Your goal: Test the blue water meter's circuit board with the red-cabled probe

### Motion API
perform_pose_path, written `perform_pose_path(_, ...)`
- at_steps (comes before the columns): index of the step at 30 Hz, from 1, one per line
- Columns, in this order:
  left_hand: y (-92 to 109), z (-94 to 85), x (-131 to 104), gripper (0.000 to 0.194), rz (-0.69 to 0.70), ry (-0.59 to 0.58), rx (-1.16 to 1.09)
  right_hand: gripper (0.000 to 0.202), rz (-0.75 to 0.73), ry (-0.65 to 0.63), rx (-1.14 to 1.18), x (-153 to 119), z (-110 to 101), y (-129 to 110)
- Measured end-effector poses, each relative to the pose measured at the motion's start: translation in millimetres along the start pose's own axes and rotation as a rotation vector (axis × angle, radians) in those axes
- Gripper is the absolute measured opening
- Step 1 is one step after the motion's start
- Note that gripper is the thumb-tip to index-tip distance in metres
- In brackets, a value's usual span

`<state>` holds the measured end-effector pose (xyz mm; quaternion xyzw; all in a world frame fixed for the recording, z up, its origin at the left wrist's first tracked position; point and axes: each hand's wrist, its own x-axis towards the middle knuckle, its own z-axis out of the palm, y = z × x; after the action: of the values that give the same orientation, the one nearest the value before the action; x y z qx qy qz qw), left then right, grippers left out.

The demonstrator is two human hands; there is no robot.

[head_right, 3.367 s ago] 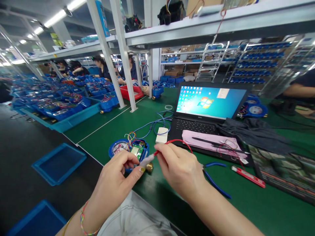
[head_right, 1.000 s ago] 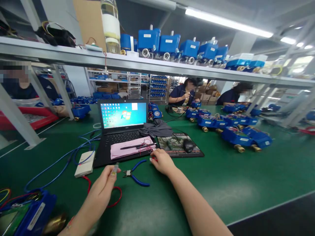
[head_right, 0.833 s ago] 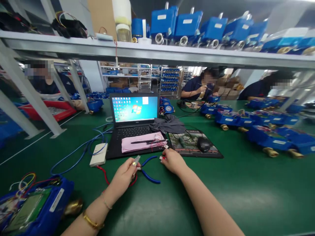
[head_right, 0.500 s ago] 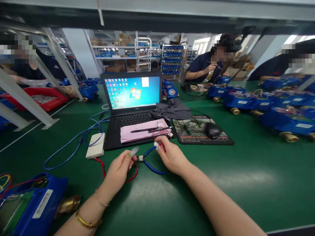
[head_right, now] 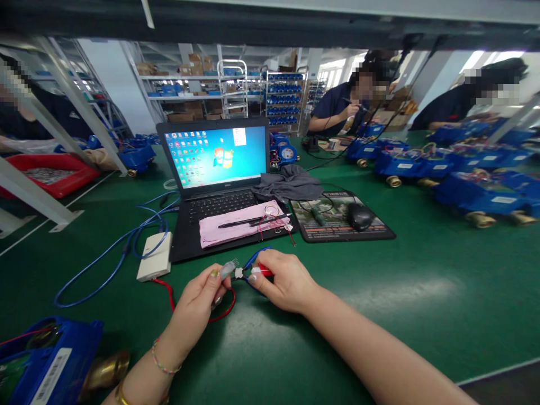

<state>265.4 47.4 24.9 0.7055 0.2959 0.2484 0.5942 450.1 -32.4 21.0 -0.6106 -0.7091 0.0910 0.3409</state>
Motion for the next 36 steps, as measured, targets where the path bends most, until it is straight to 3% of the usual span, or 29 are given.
perform_pose_path(7, 0.0, -0.1, 0.1, 0.046, -0.066, -0.135, -0.14, 0.026, -0.024, -0.077, 0.025, -0.6, 3.7, -1.1)
perform_pose_path(16, 0.9, 1.8, 0.8, 0.046, -0.087, -0.228, -0.226, 0.024, -0.045, -0.067, 0.094, 0.5, 2.8, -3.2)
perform_pose_path(36, -3.4, 2.3, 1.1, 0.048, -0.087, -0.235, -0.238, 0.025, -0.058, -0.088, 0.174, 2.2, 0.4, -2.4)
